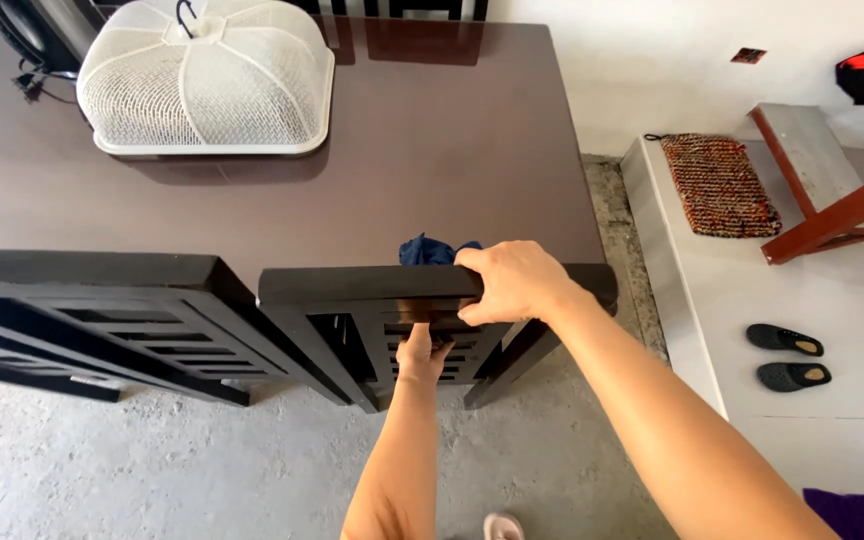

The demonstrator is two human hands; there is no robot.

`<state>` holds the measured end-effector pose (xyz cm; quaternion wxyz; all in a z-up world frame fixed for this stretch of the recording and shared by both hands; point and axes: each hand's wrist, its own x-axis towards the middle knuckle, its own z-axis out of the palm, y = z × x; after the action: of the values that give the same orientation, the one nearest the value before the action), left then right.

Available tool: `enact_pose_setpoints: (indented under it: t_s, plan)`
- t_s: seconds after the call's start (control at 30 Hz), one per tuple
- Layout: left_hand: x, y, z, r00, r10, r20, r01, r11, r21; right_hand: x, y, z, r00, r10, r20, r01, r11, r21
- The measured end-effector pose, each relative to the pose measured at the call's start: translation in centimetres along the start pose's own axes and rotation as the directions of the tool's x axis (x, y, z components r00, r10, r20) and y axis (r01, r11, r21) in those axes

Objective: Cleaning a dining table, chairs, a pot lid, and a kitchen faucet using a rag.

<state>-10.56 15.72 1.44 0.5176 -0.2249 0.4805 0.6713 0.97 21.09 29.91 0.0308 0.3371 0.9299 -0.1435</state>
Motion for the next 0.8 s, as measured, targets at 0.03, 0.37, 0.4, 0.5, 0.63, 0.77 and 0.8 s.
enact_pose_setpoints:
  t_s: [0.03, 0.37, 0.4, 0.5, 0.63, 0.77, 0.8]
  plan:
    - [0.8, -0.1, -0.1, 1.0, 0.0, 0.004, 0.0, 1.0, 0.001, 0.1, 0.1, 0.0, 1.0, 0.002, -0.003, -0.002, 1.0, -0.002]
    - [1.4, -1.7, -1.4, 0.991, 0.127, 0.031, -0.131, 0.976, 0.175, -0.9, 0.9, 2.3, 0.959, -0.089, -0.268, 0.084, 0.996, -0.029]
    - [1.4, -1.7, -1.8, 0.983, 0.174, 0.055, -0.18, 0.976, 0.125, -1.0, 0.9, 2.8, 0.903, -0.156, -0.4, 0.151, 0.988, -0.044]
    - [2.4, -1.0, -2.0, 0.997, 0.063, 0.042, -0.065, 0.996, 0.062, -0.9, -0.1, 1.9, 0.95, -0.069, -0.304, 0.037, 0.993, -0.109]
    - [1.3, -0.5, -1.9, 0.998, 0.062, 0.002, -0.062, 0.994, 0.088, -0.4, -0.3, 2.2, 0.958, -0.076, -0.277, 0.024, 0.982, -0.189]
    - [0.8, -1.0, -2.4, 0.995, 0.101, 0.018, -0.103, 0.987, 0.123, -0.6, 0.4, 2.2, 0.953, -0.088, -0.29, 0.051, 0.99, -0.132]
    - [0.3, -0.5, -2.9, 0.996, 0.085, 0.036, -0.089, 0.986, 0.139, -0.5, 0.4, 2.5, 0.941, -0.119, -0.316, 0.09, 0.99, -0.105]
